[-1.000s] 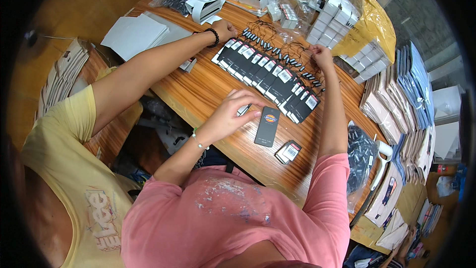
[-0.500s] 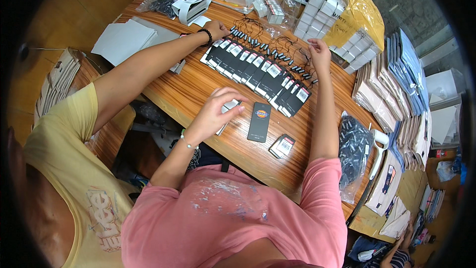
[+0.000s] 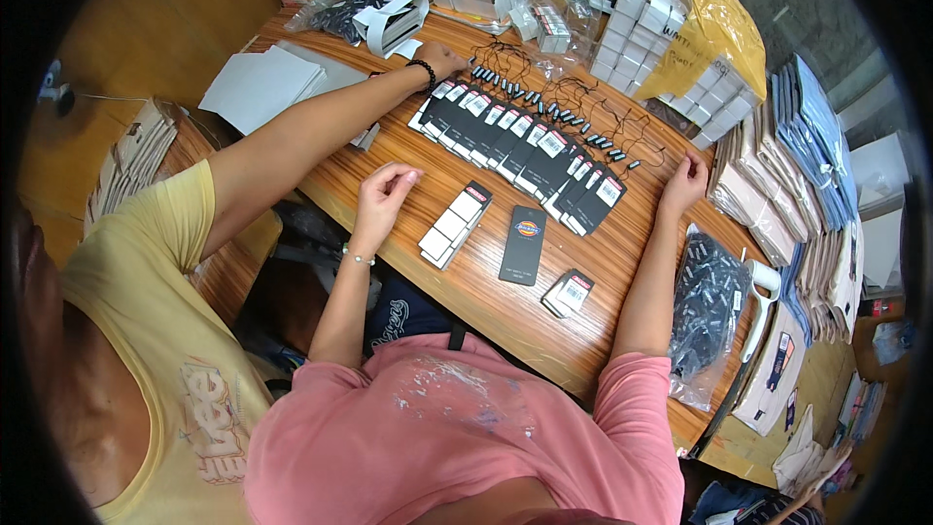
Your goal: The person attaches plastic tags to clothing labels and garments by hand at a wooden table. They pick up the tags and labels, thread them together, and place the finished items in stacks.
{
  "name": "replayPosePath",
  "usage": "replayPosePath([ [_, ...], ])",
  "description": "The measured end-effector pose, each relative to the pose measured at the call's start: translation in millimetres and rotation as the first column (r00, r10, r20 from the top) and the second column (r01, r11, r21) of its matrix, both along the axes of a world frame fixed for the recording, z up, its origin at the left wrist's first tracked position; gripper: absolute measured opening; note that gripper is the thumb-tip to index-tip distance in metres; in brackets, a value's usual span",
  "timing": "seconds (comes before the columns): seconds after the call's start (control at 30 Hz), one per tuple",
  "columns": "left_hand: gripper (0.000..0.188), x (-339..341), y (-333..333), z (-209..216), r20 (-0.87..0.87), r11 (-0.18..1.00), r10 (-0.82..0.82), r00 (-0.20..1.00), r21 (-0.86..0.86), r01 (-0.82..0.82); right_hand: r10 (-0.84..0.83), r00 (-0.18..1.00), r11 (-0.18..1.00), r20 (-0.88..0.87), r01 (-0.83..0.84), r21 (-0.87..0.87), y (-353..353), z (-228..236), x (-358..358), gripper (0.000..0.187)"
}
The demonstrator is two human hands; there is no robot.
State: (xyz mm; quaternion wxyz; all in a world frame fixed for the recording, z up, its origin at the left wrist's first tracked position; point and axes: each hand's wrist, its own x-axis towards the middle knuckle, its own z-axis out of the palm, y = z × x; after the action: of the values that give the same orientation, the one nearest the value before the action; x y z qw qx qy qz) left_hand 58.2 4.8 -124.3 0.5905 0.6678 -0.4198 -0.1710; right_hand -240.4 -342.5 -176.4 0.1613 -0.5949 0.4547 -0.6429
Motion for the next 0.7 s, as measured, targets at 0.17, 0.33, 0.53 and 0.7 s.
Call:
replayPosePath([
  [0.17,0.016,5,2,-24,-0.239,0.996,0.083,0.967,-0.022,-0.091,0.031,1.000,0.999,0.003,-0.031,-0.010,-4,-4,-3,0.011],
  [0.33,0.018,5,2,-24,-0.273,0.997,0.071,0.959,0.008,-0.071,0.039,0.999,0.998,-0.010,-0.038,0.048,2,0,-3,0.011],
  [0.53,0.018,8,2,-29,-0.292,0.998,0.052,0.955,-0.011,-0.058,0.058,0.998,0.996,-0.010,-0.057,0.070,-4,-4,-6,0.011],
  [0.7,0.019,9,2,-30,-0.286,0.999,0.048,0.957,-0.005,-0.051,0.064,0.998,0.994,0.021,-0.066,0.090,-4,-5,-4,0.011],
])
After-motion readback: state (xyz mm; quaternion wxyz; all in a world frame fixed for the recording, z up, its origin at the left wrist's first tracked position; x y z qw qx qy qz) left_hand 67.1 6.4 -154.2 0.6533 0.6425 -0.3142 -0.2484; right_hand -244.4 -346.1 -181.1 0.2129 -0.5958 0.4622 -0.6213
